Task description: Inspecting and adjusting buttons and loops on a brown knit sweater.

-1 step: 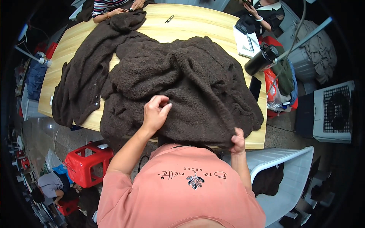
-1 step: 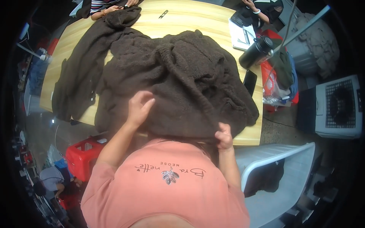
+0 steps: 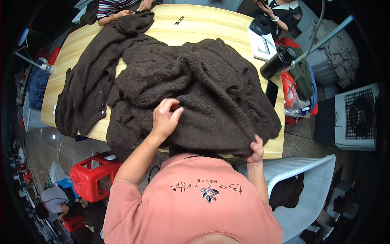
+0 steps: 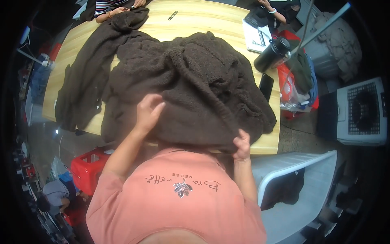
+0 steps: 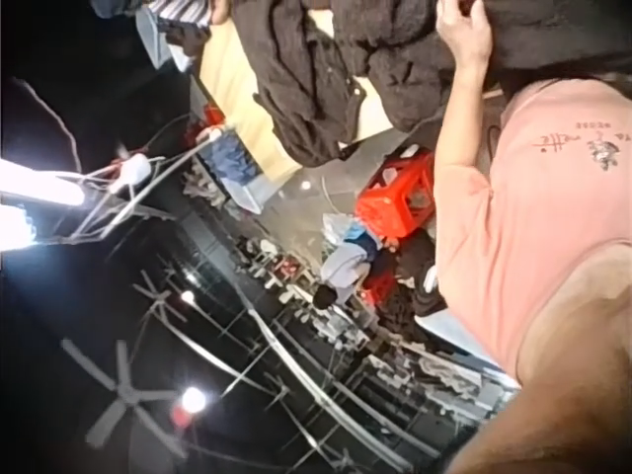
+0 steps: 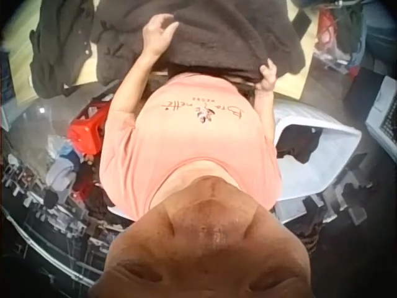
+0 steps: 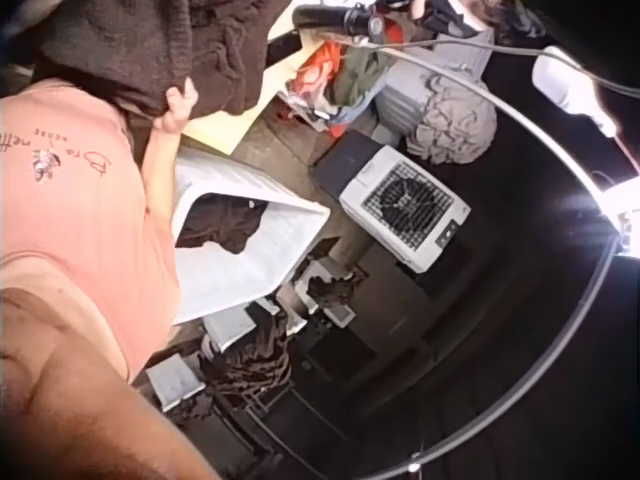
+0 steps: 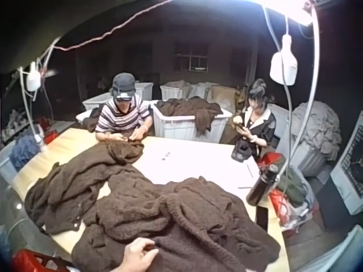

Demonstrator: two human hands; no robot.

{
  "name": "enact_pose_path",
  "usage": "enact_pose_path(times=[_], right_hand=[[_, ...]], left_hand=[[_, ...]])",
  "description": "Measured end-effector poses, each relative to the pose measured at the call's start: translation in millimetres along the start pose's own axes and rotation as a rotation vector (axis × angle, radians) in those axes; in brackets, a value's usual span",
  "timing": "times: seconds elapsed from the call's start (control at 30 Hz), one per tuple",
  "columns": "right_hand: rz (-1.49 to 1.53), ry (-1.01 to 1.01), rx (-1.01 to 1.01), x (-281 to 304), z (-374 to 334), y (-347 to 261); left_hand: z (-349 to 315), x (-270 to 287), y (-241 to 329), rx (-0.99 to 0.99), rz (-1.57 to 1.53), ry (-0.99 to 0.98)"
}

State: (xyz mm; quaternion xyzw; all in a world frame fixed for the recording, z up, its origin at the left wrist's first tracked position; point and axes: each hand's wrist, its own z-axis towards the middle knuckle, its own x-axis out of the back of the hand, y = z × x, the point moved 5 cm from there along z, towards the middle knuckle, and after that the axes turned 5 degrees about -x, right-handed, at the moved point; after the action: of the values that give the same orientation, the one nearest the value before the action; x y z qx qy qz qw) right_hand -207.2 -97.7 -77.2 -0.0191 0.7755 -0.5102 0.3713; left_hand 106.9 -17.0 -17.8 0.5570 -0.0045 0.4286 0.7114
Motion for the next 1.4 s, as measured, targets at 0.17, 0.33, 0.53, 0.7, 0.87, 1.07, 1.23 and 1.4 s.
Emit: enact_pose_path(times=[0.17, 0.33, 0.53, 0.7, 0.87, 1.07, 1.23, 1.4], right_hand=[[0.324, 0.384, 0.247, 41.6, -33.1, -20.4], [-0.710, 0.105, 0.210, -16.1, -61.0, -40.0], [-1.101, -0.458, 0.258, -86.2, -29.6, -27.5], [-1.055, 0.043, 0.427, -74.6, 7.5, -62.4], [-1.328, -0.271, 0.708, -131.2, 61.9, -35.6], [-1.230, -0.544, 0.932, -200.3, 101.4, 6.3], [-1.138, -0.923, 0.588, -202.1, 114.5, 25.9], [0.144, -0.159, -0.054, -105.2, 83.9, -40.6]], left_hand=[[35.1, -18.9, 0.2, -0.003, -0.043, -0.112], [6.3, -96.9, 25.2, 0.495, -0.674, -0.447], [-20.7, -116.4, 77.2, 0.383, -0.731, -0.471], [-55.1, -69.7, 110.2, -0.101, -0.395, -1.147], [-72.8, -42.9, 139.5, -0.228, -0.306, -1.282], [-82.7, -22.5, 164.3, -0.227, -0.275, -1.182], [-88.4, -5.0, 166.2, -0.126, -0.370, -1.013], [-88.7, 50.7, 103.0, 0.001, 0.429, -0.452]])
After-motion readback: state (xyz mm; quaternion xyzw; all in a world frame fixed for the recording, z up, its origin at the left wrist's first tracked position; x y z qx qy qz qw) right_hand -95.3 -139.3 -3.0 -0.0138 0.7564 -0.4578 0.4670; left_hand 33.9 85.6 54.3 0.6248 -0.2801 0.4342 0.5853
